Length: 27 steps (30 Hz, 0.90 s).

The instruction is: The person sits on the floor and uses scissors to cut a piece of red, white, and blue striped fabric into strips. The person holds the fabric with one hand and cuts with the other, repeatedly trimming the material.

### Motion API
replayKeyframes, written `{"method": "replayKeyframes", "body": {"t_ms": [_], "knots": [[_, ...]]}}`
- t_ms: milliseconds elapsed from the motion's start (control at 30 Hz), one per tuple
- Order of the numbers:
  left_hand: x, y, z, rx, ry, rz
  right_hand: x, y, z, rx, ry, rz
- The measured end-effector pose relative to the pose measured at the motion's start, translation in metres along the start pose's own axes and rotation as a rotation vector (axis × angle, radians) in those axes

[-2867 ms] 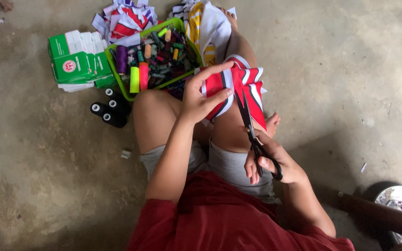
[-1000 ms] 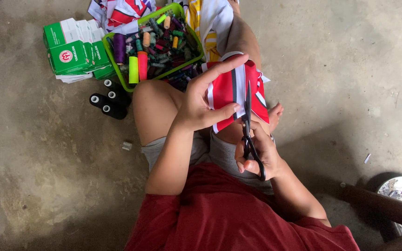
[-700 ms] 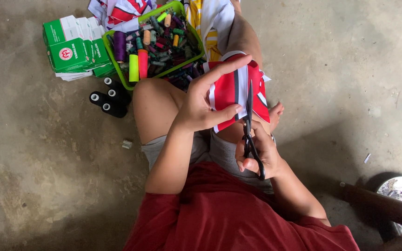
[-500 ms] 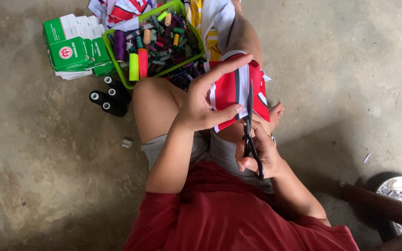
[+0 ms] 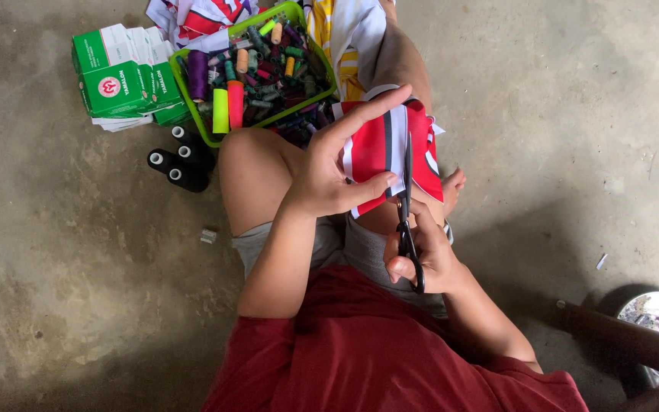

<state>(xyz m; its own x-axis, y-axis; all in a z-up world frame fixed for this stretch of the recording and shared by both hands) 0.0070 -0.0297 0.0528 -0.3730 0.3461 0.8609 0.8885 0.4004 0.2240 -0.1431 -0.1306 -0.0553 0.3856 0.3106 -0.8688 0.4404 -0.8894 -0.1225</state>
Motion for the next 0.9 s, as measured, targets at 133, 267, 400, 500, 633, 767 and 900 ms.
{"method": "replayKeyframes", "body": {"t_ms": [133,267,400,500,633,767,900], "knots": [[0.002,-0.001,-0.001,-0.009,-0.038,0.006,0.001,0.0,0.0,-0.005,0.0,0.016],[0.003,-0.001,-0.002,0.013,-0.068,0.032,0.0,-0.001,0.0,-0.005,-0.001,0.017],[0.009,-0.003,-0.008,0.001,-0.098,0.035,-0.003,-0.001,0.001,0.0,0.002,-0.012],[0.014,-0.004,-0.009,0.033,-0.116,0.032,-0.003,0.0,0.001,0.008,0.008,-0.007],[0.016,0.0,-0.011,0.04,-0.141,0.02,-0.006,-0.001,-0.003,-0.005,0.032,0.005],[0.014,-0.002,-0.005,0.038,-0.133,0.051,-0.004,-0.008,-0.002,0.002,0.017,0.008],[0.014,0.002,-0.004,0.053,-0.14,0.084,-0.008,-0.007,-0.008,-0.011,0.003,0.026]]}}
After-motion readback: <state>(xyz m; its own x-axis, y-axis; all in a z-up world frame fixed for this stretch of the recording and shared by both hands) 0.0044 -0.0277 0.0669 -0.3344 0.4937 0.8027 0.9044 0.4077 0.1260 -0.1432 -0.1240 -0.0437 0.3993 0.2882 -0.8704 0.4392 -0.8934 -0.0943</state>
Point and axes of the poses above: each hand's wrist, its own z-axis away from the middle knuckle, its own y-axis out of the back of the hand, x = y × z, the point moved 6 cm from there along -z, towards the middle knuckle, and after that the axes turned 14 degrees about -x, right-handed, at the moved point
